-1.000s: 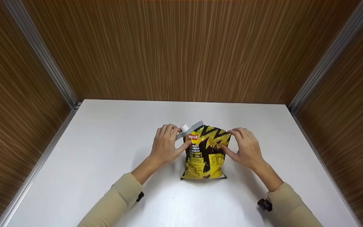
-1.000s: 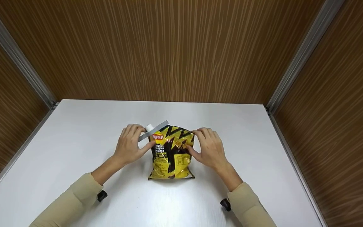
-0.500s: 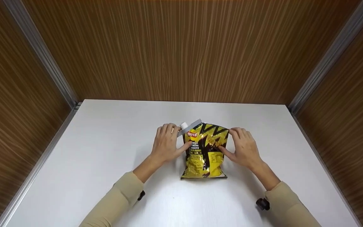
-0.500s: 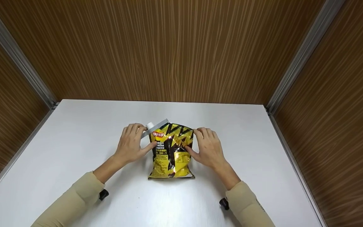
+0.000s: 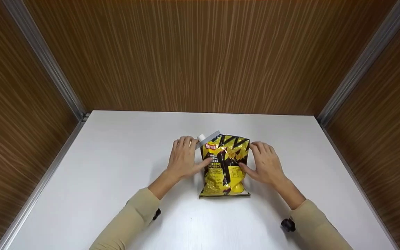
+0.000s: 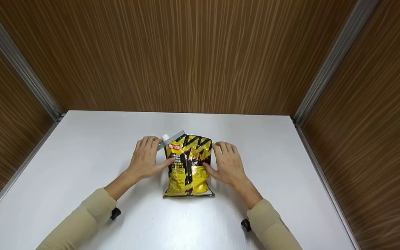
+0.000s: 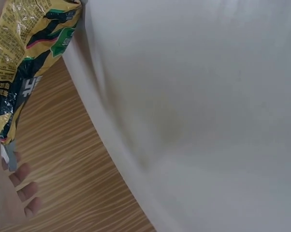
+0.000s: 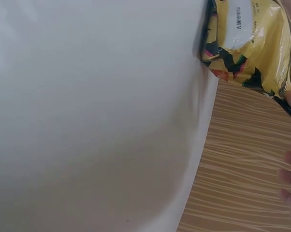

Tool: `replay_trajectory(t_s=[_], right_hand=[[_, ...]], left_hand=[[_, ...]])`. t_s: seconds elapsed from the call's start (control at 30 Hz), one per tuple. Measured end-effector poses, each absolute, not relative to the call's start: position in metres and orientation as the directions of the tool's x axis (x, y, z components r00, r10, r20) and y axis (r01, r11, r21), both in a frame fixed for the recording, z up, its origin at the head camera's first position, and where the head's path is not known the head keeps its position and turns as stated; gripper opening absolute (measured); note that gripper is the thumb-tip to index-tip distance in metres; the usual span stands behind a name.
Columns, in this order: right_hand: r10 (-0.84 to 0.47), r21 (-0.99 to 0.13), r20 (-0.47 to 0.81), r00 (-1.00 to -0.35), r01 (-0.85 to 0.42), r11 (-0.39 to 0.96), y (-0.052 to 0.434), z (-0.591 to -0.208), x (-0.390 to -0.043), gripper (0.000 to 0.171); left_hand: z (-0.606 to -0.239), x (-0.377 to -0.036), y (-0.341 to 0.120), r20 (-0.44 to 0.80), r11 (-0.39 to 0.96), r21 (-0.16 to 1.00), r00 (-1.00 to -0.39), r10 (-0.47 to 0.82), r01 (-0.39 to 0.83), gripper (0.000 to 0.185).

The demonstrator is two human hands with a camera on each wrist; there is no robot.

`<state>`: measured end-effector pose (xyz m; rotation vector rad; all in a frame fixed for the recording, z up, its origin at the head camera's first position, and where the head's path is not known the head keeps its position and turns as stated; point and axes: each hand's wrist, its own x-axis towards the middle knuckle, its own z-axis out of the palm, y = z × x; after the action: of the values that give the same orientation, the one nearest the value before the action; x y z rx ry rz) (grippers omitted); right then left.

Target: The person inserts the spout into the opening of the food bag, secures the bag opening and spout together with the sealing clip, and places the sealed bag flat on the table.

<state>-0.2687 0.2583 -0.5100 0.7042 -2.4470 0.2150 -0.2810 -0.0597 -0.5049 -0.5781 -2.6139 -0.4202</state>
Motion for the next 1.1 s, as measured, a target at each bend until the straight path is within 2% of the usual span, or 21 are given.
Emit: replay_trajectory(t_s=[0.27, 1.1], right_hand=[[-0.430, -0.020, 0.496, -0.755, -0.505, 0.863, 0.256, -0.515, -0.268, 0.071], [-0.467, 0.003, 0.420, -0.778, -0.513, 0.858, 0.251, -0.524, -0.269, 0.069]], left_hand=[[-0.508, -0.284, -0.062, 0.427, 0.869, 0.213, -0.843, 0.328, 0.447, 0.088], [-0.525, -0.294, -0.067, 0.304, 0.867, 0.279, -0.894, 0.329, 0.414, 0.089]])
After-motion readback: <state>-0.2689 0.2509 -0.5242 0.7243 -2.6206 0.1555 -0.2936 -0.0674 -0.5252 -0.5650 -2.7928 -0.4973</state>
